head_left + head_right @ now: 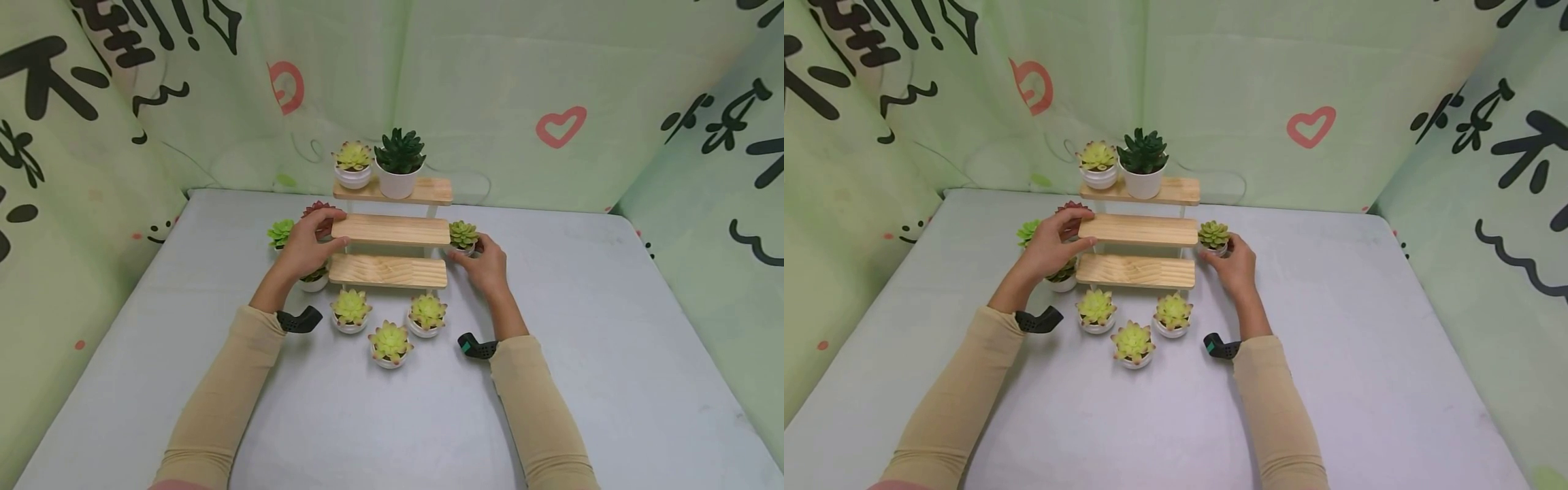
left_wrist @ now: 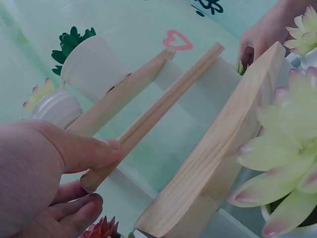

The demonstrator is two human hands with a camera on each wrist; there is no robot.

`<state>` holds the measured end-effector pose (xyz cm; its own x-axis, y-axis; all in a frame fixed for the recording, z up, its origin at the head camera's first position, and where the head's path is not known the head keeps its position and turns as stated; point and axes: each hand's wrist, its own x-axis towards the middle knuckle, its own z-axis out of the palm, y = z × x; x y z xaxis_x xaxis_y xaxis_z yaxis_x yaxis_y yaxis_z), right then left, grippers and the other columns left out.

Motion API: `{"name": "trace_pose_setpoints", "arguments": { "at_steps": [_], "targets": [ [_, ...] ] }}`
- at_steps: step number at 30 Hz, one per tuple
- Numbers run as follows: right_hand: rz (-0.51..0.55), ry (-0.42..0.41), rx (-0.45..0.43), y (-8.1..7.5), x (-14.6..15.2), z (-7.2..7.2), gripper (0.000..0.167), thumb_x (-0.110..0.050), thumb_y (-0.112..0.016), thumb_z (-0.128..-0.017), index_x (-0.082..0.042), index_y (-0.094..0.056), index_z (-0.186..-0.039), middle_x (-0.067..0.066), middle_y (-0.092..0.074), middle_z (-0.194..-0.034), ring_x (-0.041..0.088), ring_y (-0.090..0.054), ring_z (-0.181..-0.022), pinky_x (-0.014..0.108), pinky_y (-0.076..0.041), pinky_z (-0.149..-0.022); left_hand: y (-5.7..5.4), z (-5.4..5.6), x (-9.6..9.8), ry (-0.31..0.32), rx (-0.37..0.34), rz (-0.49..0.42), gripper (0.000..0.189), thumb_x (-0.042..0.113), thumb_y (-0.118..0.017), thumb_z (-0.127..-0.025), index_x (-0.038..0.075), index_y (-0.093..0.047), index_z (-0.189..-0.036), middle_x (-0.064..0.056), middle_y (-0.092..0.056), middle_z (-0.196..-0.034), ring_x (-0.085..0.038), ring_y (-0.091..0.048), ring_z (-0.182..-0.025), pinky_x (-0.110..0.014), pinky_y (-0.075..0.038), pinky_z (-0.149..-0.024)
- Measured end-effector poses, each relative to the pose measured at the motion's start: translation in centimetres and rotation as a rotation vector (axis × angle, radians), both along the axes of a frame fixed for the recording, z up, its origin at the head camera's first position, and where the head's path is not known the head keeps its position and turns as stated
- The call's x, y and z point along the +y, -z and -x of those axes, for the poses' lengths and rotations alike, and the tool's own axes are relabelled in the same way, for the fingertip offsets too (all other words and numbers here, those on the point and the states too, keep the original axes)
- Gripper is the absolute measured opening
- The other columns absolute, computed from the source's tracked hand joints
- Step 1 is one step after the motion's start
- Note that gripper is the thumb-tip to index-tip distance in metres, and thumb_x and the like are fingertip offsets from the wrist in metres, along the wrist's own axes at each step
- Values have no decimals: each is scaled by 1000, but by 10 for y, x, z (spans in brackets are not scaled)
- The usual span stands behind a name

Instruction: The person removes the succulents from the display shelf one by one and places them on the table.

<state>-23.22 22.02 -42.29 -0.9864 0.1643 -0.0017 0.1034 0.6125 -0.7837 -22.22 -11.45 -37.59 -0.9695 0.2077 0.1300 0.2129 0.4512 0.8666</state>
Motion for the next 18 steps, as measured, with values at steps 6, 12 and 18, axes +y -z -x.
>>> {"name": "trace_pose_setpoints", "arguments": {
  "at_steps": [6,12,18],
  "targets": [
    [15,-13,-3,-5,2,-1,80,-26,-76,-84,-7,-34,-149,20,-43,-147,35,-41,-136,49,-40,-112,0,0,0,5,-1,-1,46,17,-70,-90,8,-54,-132,-13,-52,-138,-30,-49,-132,-40,-43,-113],
    [18,-37,3,-13,4,-2,83,-30,-77,-84,-9,-32,-150,18,-41,-150,33,-38,-139,50,-36,-115,-2,-1,1,-1,-11,-4,46,17,-70,-90,8,-54,-132,-12,-52,-138,-30,-49,-132,-40,-43,-113],
    [16,-59,31,-17,6,-2,82,-27,-77,-83,-7,-34,-149,16,-41,-150,33,-39,-139,50,-38,-114,-2,-2,1,-4,-9,3,46,17,-69,-90,8,-54,-132,-13,-52,-138,-30,-49,-132,-40,-43,-113]
  ]
}}
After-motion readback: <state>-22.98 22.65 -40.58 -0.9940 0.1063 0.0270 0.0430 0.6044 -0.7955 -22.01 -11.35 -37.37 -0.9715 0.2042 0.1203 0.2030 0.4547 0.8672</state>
